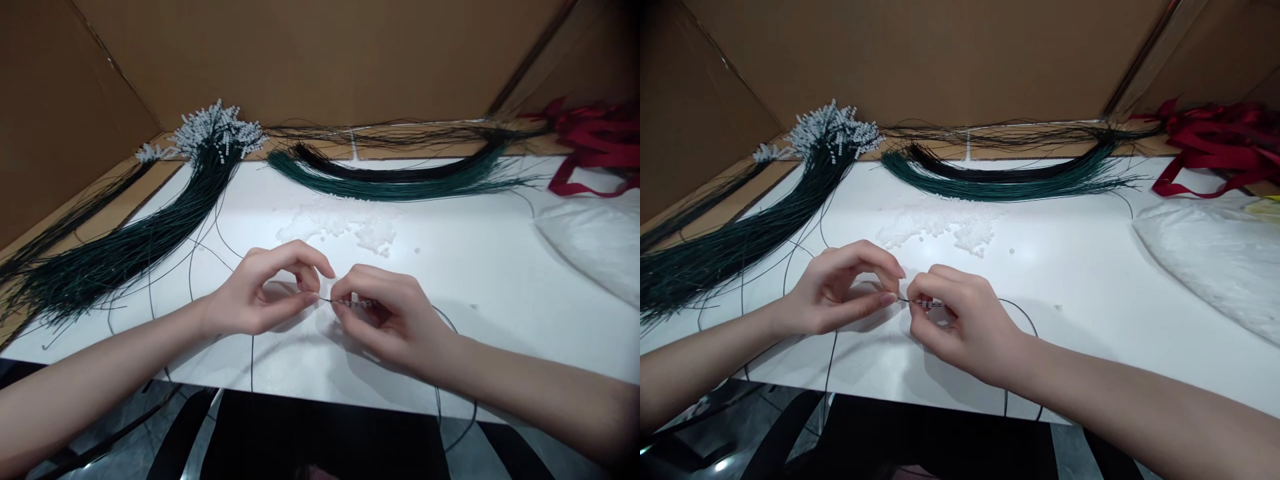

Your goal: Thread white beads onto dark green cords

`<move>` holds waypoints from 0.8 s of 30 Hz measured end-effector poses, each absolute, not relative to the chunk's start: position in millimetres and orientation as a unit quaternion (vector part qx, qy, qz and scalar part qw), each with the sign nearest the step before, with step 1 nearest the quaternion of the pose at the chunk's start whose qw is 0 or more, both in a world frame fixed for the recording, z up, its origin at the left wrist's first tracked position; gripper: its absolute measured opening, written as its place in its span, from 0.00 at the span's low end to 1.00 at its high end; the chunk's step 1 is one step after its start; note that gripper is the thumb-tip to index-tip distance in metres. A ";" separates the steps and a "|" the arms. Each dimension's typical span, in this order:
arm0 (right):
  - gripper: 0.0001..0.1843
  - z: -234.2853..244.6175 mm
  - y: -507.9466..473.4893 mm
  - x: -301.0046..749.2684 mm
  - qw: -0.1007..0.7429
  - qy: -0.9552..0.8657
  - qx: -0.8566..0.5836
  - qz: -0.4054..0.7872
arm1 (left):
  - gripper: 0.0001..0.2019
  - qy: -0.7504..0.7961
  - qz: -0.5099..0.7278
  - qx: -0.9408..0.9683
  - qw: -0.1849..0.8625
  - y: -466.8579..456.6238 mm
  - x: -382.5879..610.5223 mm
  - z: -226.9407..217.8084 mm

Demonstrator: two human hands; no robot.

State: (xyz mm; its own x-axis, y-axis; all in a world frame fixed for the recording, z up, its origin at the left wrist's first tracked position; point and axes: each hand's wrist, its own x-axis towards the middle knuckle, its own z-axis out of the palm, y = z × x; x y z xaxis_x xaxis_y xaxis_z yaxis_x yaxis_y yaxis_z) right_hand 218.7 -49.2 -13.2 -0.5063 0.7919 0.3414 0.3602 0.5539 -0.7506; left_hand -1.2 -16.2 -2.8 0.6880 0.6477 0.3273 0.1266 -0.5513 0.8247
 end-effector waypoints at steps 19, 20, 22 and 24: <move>0.06 -12.6 -48.0 218.7 0.352 -0.810 -0.352 0.309 | 0.16 0.241 0.295 0.812 0.443 -19.8 0.5 -6.7; 0.06 -12.1 -48.0 218.7 0.353 -0.810 -0.351 0.310 | 0.15 0.240 0.294 0.810 0.446 -20.3 0.6 -6.7; 0.05 -11.4 -47.9 218.7 0.356 -0.808 -0.350 0.311 | 0.15 0.240 0.291 0.810 0.450 -21.1 0.8 -5.9; 0.05 -11.1 -47.8 218.7 0.356 -0.807 -0.350 0.314 | 0.14 0.243 0.283 0.813 0.446 -20.8 0.8 -4.5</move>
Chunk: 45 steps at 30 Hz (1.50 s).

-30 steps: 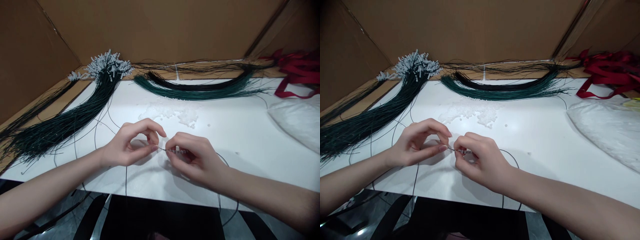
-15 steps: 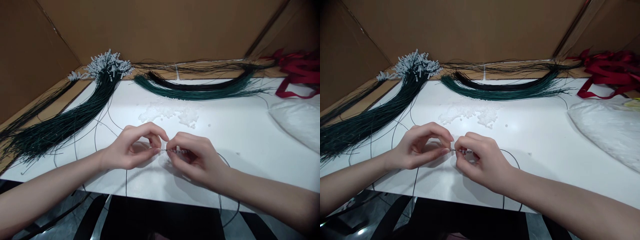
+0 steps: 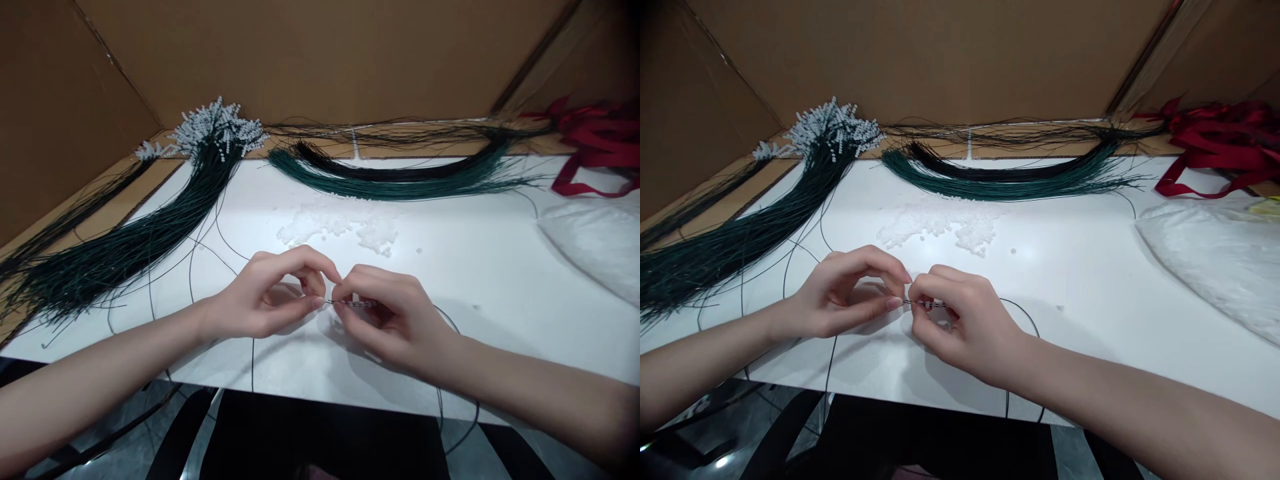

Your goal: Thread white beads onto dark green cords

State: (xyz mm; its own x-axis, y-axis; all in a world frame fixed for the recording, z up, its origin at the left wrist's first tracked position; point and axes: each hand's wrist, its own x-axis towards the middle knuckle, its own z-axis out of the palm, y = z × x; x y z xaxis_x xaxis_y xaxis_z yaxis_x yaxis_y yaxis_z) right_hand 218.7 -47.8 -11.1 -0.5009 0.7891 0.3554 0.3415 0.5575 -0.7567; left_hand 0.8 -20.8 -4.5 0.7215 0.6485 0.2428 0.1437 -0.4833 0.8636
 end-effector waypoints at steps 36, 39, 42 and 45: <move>0.05 -13.3 -47.9 218.1 0.368 -0.814 -0.333 0.302 | 0.15 0.617 -0.079 0.765 0.168 38.6 -113.7 54.5; 0.06 -13.2 -48.0 217.9 0.366 -0.814 -0.335 0.301 | 0.13 0.618 -0.081 0.763 0.173 43.2 -112.9 48.9; 0.06 -13.5 -47.7 217.7 0.366 -0.814 -0.335 0.302 | 0.11 0.606 -0.075 0.773 0.173 44.6 -109.5 48.1; 0.06 -14.1 -47.6 217.4 0.368 -0.816 -0.336 0.295 | 0.10 0.589 -0.072 0.783 0.187 43.1 -105.2 50.1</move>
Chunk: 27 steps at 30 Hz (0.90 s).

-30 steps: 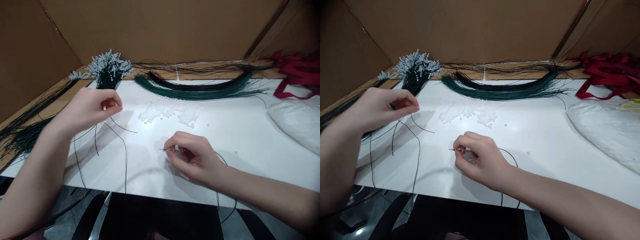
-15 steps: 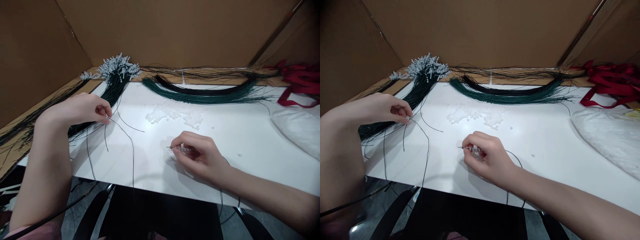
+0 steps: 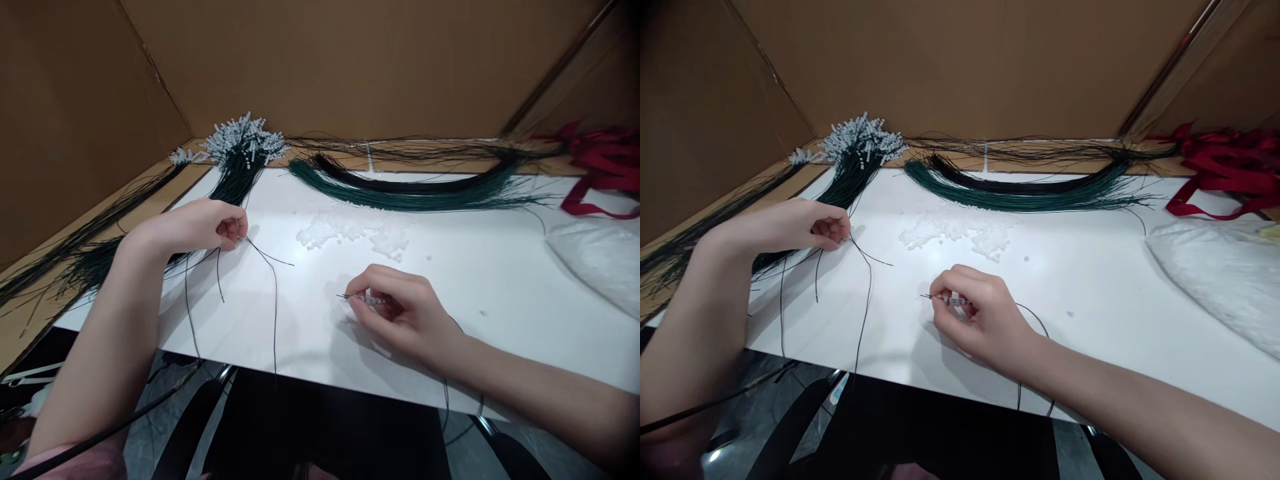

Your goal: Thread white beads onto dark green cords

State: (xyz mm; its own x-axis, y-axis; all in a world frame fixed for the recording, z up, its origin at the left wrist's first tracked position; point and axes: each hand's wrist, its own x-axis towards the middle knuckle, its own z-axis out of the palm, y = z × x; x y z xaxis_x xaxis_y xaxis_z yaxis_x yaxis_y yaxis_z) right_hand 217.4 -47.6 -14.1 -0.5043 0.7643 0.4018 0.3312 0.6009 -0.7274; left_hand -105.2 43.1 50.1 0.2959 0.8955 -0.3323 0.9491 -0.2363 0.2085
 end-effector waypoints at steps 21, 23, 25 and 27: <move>0.06 -10.7 -47.4 217.8 0.355 -0.815 -0.349 0.298 | 0.06 0.542 0.010 0.815 0.202 35.4 -98.5 56.1; 0.06 -11.6 -48.2 217.9 0.353 -0.813 -0.352 0.300 | 0.07 0.510 0.088 0.823 0.234 27.6 -87.9 60.9; 0.06 -12.0 -48.6 217.5 0.353 -0.807 -0.364 0.304 | 0.06 0.455 0.175 0.822 0.295 20.4 -73.7 63.3; 0.06 -12.1 -48.4 216.6 0.358 -0.797 -0.375 0.310 | 0.06 0.392 0.242 0.816 0.350 14.8 -57.3 62.0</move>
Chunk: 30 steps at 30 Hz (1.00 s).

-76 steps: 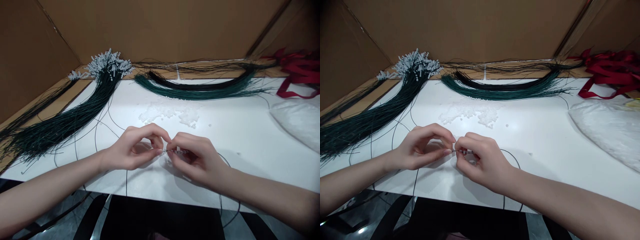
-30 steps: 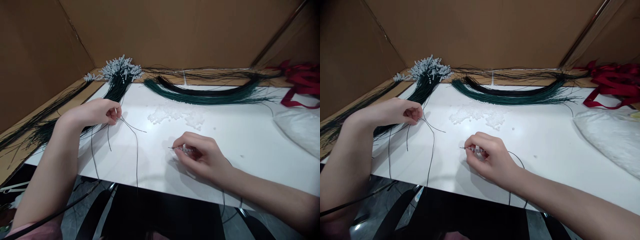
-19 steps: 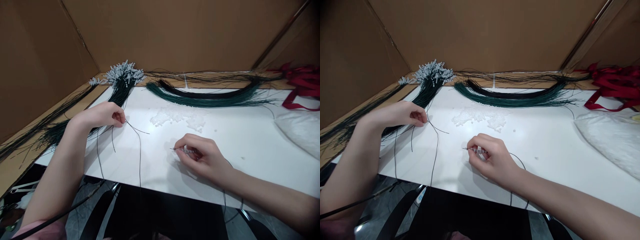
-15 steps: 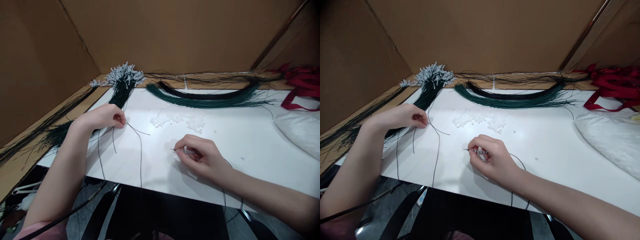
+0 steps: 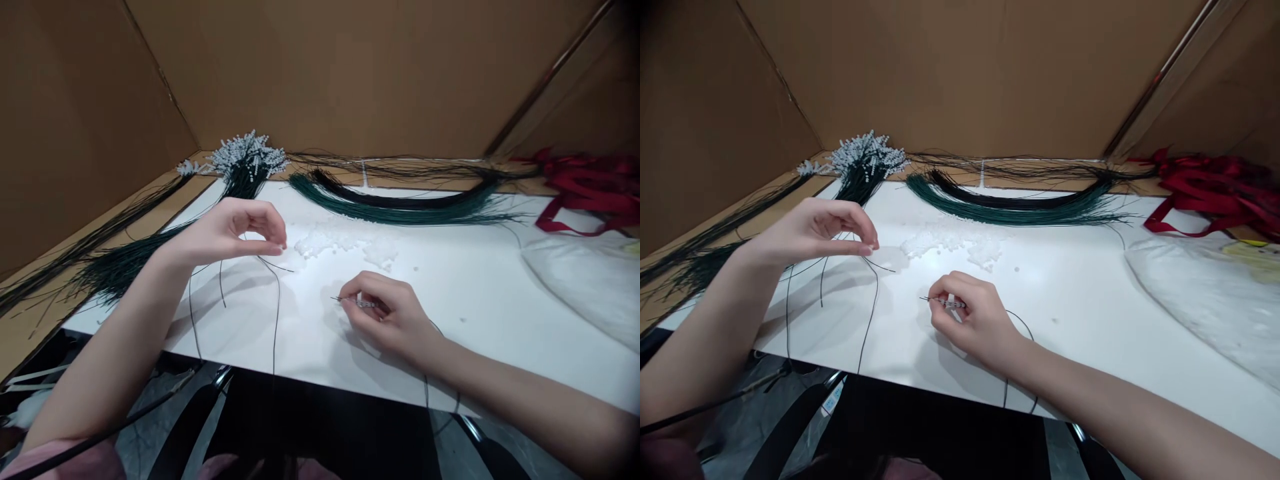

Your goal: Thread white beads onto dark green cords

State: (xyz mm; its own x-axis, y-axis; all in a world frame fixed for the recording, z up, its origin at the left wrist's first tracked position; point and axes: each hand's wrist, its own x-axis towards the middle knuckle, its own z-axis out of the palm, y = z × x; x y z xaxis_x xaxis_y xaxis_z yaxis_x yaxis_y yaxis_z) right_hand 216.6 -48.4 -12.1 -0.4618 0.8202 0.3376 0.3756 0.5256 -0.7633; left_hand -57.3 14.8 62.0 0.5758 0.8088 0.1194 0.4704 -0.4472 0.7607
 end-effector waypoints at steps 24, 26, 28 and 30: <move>0.05 -10.5 -44.5 217.7 0.385 -0.753 -0.376 0.379 | 0.07 0.291 0.309 0.693 0.582 -5.8 5.1 0.3; 0.05 -10.0 -44.5 217.4 0.388 -0.752 -0.373 0.380 | 0.08 0.294 0.316 0.687 0.585 -5.7 7.1 -0.1; 0.06 -9.5 -44.6 216.8 0.391 -0.751 -0.373 0.379 | 0.09 0.292 0.324 0.683 0.586 -4.7 8.1 -0.8; 0.06 -9.0 -44.7 216.2 0.394 -0.749 -0.374 0.378 | 0.09 0.289 0.329 0.680 0.588 -3.7 8.1 -2.1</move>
State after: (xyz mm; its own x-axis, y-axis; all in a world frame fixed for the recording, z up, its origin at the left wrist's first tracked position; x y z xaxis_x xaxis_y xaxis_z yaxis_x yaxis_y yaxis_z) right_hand 216.2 -44.7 -9.0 -0.4095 0.8591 0.3071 0.2629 0.4335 -0.8620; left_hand 8.1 -3.7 -2.1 0.6161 0.7804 0.1068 0.0064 -0.1406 0.9901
